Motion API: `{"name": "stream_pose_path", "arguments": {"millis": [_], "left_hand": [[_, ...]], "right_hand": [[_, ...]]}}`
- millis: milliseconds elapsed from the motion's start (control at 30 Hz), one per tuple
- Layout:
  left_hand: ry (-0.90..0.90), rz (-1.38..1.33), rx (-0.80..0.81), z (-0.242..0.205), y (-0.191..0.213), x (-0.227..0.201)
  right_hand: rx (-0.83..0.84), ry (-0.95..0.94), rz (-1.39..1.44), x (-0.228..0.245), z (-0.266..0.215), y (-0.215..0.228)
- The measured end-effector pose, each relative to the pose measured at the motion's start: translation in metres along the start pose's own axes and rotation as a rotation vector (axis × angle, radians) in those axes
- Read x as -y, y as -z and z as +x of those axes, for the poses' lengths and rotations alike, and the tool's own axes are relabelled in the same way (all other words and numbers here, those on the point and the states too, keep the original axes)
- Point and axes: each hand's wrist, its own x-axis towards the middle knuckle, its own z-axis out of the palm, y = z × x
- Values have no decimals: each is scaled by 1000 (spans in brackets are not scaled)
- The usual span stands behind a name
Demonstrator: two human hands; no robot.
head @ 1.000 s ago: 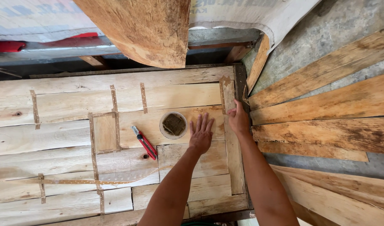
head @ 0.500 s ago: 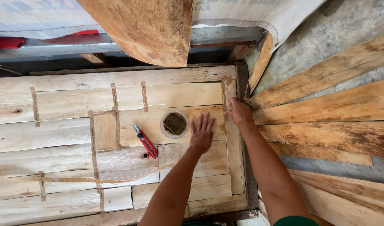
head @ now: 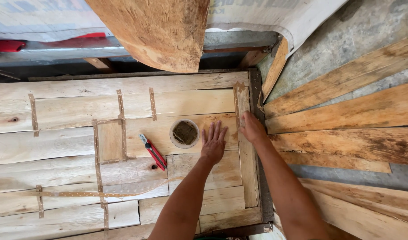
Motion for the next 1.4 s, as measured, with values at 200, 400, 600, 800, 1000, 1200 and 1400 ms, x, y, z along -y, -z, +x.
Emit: {"name": "stream_pose_path", "arguments": {"millis": [200,400,600,800,1000,1200,1400], "left_hand": [[5,4,35,0,-2,1],[14,-11,52,1,5,-2],[-7,-24,26,0,3,2],[-10,-48,23,-2,5,1],[-13,-64,17,-1,-6,5],[1,-21,57,-1,5,-1],[7,-21,73,2,2,-1]], "right_hand": [[-389,82,-48,-3,-36,-63],[-203,131,-262,8,-51,-88],[-207,172,27,4,-55,-71],[-294,156,-70,15,-34,-65],[-199,94,-133,23,-23,-54],[-373,167,-144,17,50,-43],[-230,99,-219,23,95,-33]]}}
